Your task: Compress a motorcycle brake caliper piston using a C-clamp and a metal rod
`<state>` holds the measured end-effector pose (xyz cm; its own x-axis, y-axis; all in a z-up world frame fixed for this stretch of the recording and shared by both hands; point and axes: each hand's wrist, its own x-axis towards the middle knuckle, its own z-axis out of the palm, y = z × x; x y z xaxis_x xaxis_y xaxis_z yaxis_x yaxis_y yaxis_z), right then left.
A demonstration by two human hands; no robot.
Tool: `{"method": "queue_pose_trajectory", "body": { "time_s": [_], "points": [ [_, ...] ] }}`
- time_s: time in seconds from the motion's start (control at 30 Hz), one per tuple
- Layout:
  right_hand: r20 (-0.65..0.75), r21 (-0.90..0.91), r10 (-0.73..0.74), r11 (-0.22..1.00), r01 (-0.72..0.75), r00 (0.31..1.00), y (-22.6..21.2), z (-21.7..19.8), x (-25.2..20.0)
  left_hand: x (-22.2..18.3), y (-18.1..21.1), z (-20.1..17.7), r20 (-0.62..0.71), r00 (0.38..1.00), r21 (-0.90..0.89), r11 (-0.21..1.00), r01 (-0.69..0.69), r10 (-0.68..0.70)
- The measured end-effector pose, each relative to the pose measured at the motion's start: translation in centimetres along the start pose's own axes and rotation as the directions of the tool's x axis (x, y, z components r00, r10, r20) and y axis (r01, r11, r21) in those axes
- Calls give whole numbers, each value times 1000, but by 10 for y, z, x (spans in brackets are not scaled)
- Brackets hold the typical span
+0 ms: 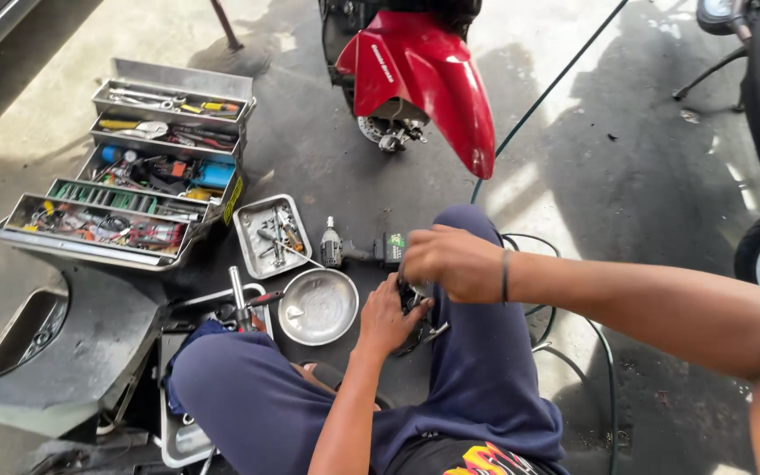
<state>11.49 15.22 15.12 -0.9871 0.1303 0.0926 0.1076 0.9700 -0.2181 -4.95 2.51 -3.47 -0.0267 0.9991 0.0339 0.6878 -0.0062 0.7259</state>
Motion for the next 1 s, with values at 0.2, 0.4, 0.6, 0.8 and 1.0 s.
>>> {"method": "queue_pose_trajectory", "body": {
  "time_s": [0.2,0.4,0.6,0.8,1.0],
  "points": [
    [112,128,366,917,-378,924,-45,-85,15,0,-1,-5,-10,1000,-95,995,9,-10],
    [251,206,354,890,-407,901,-10,-23,-1,2,-7,2,1,1000,-62,998,27,-27],
    [-167,-80,-245,969,234,955,3,-9,7,-1,8,-2,4,999,-22,999,49,-49],
    [415,101,588,729,-677,695,-51,-102,22,-3,8,-16,26,998,-83,995,59,-57],
    [-91,-63,159,984,-165,983,-28,-10,4,-5,11,-7,-12,999,-67,997,29,-30]
  ]
}}
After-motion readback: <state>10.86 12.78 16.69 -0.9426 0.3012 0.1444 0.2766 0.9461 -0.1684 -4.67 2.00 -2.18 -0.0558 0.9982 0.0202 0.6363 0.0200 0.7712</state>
